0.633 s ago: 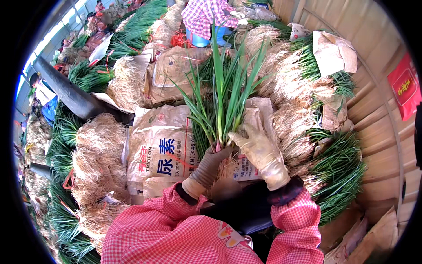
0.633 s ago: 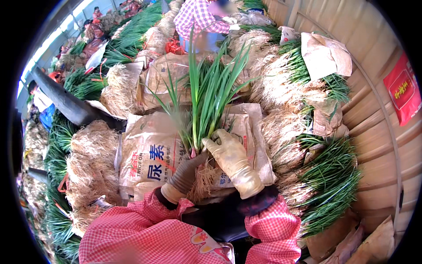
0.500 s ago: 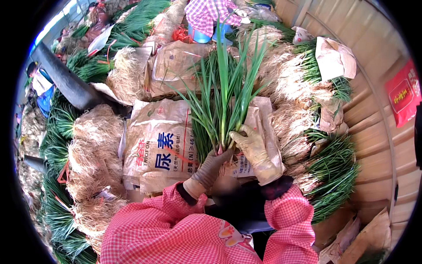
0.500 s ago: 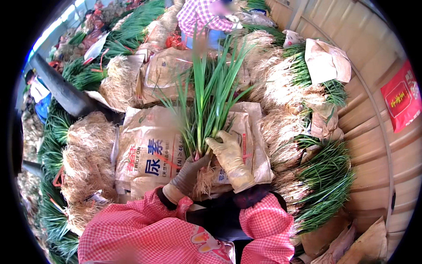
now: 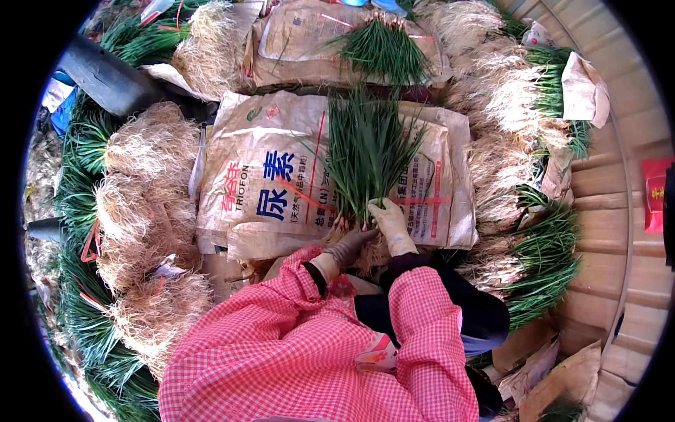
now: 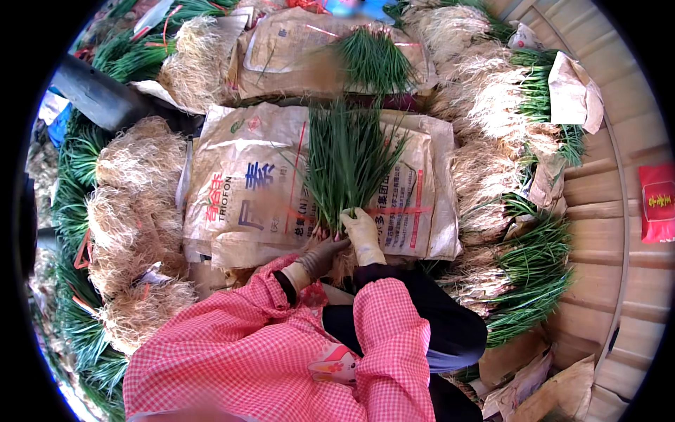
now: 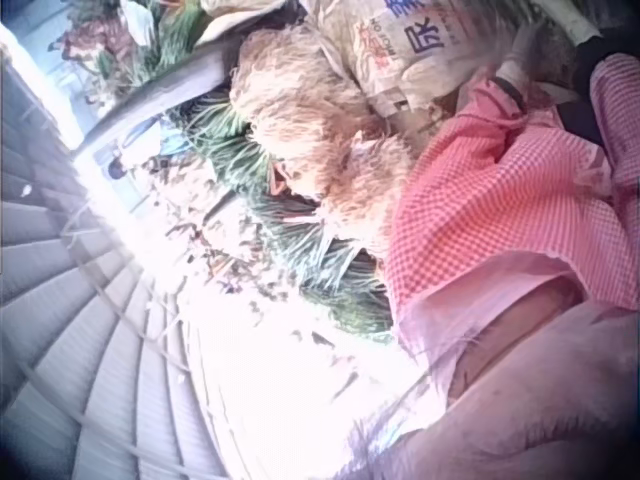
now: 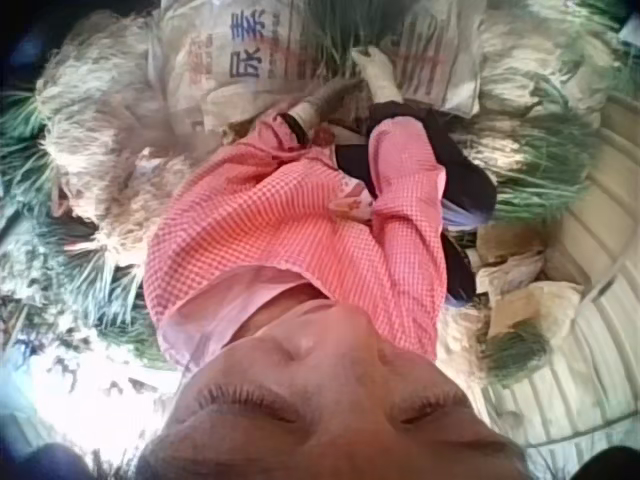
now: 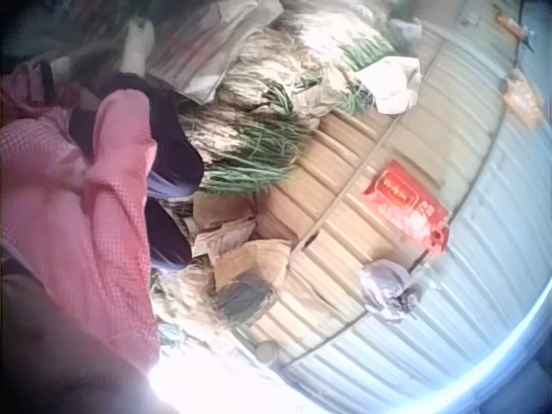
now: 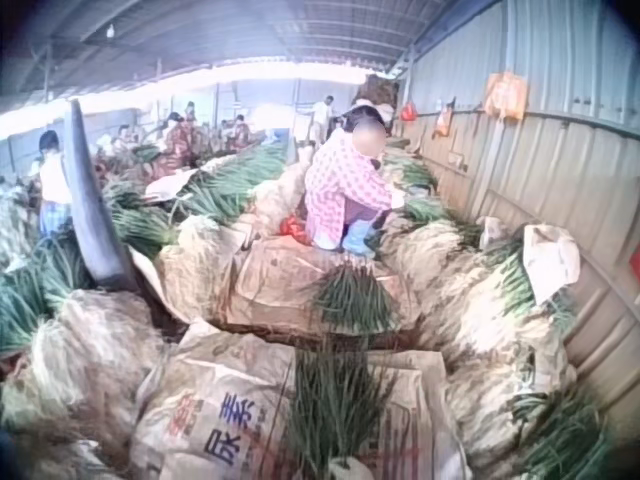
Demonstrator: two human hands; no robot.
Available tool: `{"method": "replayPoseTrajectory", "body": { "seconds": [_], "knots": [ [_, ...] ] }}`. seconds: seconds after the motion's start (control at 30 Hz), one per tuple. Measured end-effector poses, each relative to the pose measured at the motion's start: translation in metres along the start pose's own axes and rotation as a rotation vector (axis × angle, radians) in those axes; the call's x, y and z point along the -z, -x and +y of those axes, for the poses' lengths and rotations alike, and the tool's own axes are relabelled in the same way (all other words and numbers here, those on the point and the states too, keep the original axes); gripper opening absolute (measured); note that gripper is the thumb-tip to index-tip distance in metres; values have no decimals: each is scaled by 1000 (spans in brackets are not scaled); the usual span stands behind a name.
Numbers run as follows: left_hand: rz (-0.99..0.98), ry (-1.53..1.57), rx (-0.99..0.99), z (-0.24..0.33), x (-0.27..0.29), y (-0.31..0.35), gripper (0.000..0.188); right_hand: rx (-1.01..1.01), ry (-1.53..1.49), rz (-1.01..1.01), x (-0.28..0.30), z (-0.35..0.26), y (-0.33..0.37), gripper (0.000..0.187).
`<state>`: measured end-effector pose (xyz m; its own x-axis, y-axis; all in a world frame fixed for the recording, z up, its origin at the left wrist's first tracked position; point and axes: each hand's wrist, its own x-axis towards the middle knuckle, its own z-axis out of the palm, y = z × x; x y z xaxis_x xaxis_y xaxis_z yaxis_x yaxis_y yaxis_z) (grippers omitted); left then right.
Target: The person sits cross-legged on the floor and repeatedly gathers bunches of green onions, aligns the roots, and ties them with red rubber bands. The person places the finished bundles on a nearby pile.
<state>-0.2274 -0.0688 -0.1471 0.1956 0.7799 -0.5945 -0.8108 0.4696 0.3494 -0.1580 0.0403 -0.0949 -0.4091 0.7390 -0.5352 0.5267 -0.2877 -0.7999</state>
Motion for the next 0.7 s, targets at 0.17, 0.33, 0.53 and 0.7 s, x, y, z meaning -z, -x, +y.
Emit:
{"method": "replayPoseTrajectory", "body": {
  "seconds": [0.17,0.33,0.53,0.7],
  "knots": [
    [-59,-117,-116,-9,3,-8,31,-51,408,125,-12,-11,0,36],
    [-190,117,89,-19,22,-20,32,-38,539,87,-11,40,-26,31],
    [-277,493,119,2,14,-3,27,-214,-270,51,-12,9,-4,17],
    [-74,62,-79,-7,50,-33,47,-88,-280,258,-21,41,-10,19]
  ]
}}
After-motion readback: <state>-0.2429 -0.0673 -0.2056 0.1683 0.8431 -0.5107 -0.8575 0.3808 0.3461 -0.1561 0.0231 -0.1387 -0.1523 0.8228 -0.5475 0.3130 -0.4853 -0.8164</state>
